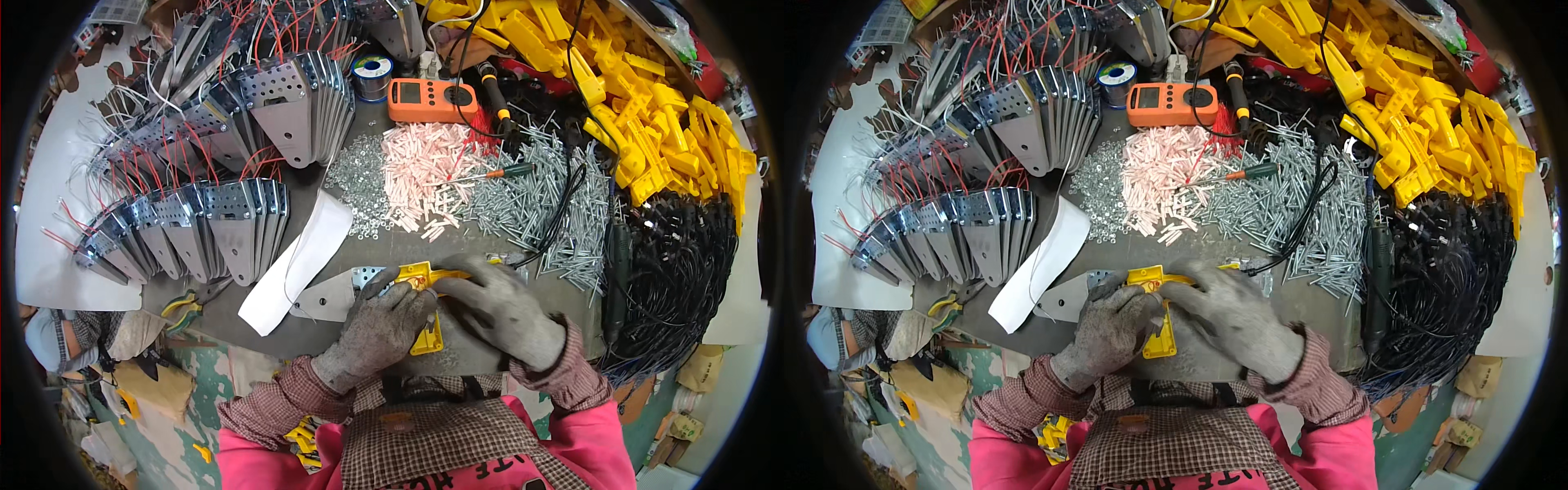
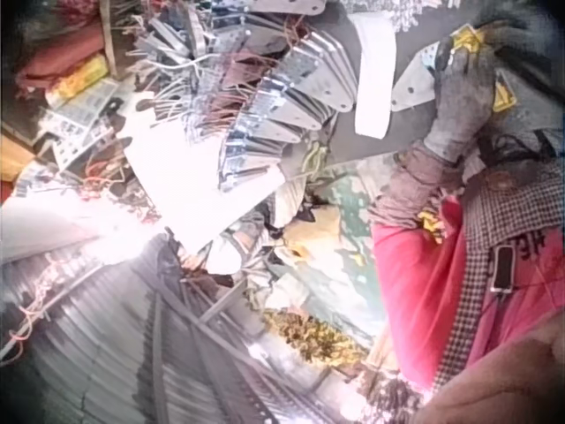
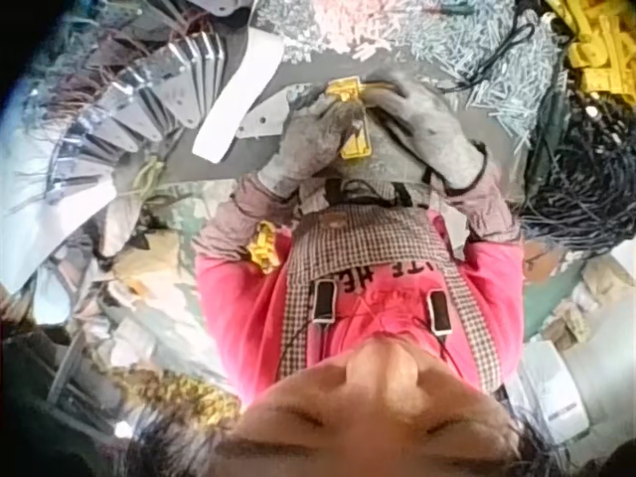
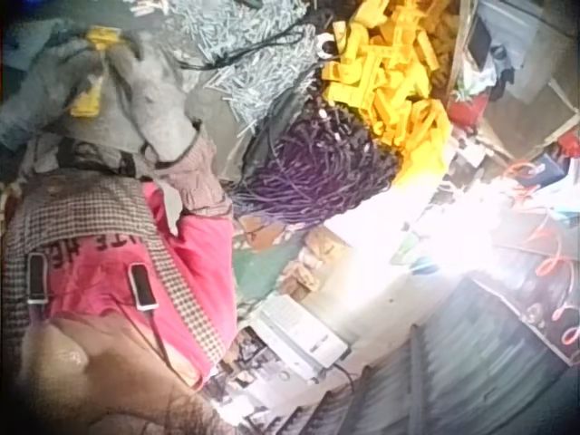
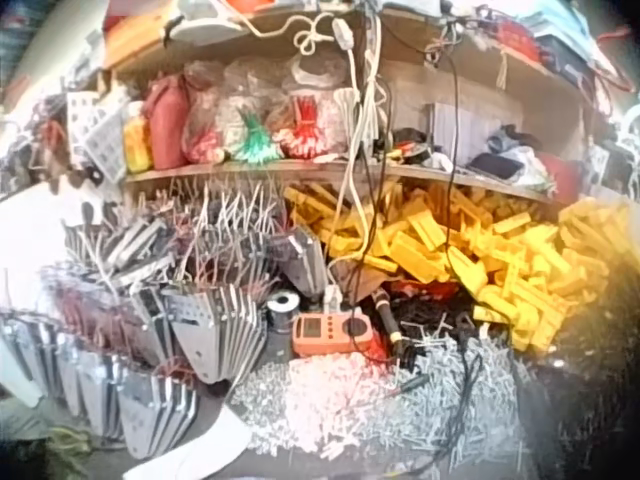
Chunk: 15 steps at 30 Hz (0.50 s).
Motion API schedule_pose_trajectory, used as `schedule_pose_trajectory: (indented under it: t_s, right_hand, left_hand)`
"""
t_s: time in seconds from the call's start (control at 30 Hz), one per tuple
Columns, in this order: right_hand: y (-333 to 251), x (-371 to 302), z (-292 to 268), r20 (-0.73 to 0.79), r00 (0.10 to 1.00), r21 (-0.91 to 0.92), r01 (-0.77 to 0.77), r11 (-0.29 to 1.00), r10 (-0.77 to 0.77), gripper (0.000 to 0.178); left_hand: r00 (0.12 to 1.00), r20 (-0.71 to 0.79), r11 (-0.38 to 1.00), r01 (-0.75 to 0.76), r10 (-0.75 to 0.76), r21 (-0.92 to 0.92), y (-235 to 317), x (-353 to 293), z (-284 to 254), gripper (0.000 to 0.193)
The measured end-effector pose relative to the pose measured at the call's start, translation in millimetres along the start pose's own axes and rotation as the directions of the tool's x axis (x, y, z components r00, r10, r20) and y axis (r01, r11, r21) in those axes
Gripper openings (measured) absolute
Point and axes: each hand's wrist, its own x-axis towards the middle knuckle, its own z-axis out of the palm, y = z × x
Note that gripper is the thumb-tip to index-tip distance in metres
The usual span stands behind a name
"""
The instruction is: The person assembles electrical tools by connecting wires into the casing, soldering electrical connections with a soldering iron, and securing the plastic housing with screws using an electric screwdriver.
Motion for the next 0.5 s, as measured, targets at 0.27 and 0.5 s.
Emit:
schedule_pose_trajectory:
  t_s: [0.27, 0.5]
  right_hand:
    - [14, 7, 24, 0.072, 0.996, -0.034, -0.042, 0.999, 0.045, 0.043]
    - [14, 10, 21, 0.174, 0.985, -0.014, 0.016, 1.000, -0.014, 0.049]
  left_hand:
    - [0.985, 0.172, 0.912, -0.095, 0.027, 0.400, 23, -13, 3, 0.041]
    - [0.965, 0.231, 0.945, 0.043, -0.123, 0.323, 45, -25, 11, 0.058]
